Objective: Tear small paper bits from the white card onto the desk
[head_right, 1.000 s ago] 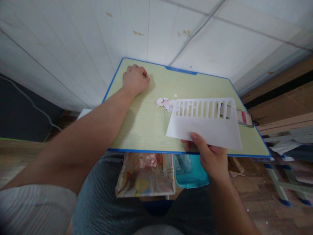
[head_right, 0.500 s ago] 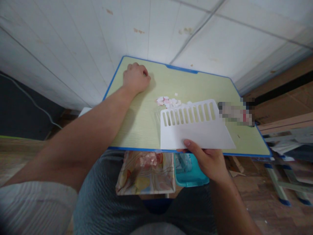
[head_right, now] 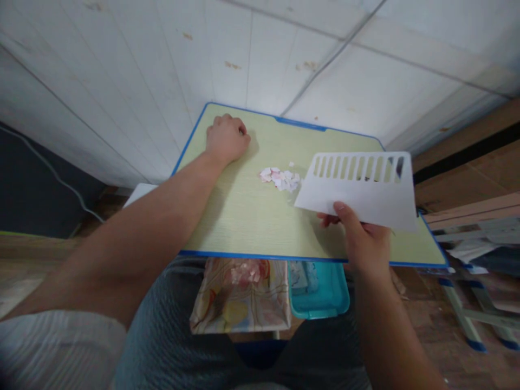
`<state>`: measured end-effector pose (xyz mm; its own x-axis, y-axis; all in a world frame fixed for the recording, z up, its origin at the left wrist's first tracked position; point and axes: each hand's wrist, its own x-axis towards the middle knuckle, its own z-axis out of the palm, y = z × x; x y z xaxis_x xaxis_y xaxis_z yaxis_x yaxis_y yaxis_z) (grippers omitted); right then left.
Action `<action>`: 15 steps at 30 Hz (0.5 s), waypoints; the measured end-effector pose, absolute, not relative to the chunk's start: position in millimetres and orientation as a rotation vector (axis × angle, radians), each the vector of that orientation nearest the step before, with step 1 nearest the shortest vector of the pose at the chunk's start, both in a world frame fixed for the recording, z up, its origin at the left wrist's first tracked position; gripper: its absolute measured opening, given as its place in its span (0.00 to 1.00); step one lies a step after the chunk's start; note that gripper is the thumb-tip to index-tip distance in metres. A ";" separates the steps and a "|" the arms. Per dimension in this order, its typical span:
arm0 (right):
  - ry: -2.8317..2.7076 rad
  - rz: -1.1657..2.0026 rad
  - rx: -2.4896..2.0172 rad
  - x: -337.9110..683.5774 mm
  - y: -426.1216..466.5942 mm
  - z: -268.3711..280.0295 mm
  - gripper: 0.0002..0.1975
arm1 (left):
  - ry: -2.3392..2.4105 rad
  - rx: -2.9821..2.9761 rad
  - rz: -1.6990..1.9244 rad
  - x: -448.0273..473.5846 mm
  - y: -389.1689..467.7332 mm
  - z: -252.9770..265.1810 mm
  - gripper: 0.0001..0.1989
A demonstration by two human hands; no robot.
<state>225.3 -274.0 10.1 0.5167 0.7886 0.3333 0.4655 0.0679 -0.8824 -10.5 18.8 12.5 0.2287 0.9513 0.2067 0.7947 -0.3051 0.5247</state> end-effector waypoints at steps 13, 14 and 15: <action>-1.091 0.334 -1.514 278.8 -186.0 30.6 0.18 | 1.675 2.239 0.696 -14.0 16.2 15.7 0.21; -1.111 0.342 -1.524 279.3 -187.3 32.0 0.18 | 1.676 2.240 0.694 -14.2 16.3 15.9 0.20; -1.140 0.352 -1.540 279.0 -190.0 33.4 0.17 | 1.677 2.241 0.692 -14.4 16.4 16.0 0.20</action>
<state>279.0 -190.0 33.4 0.4864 0.8010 0.3490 0.4652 0.1007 -0.8794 -14.4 16.4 16.0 0.2211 0.9505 0.2183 0.8279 -0.3012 0.4731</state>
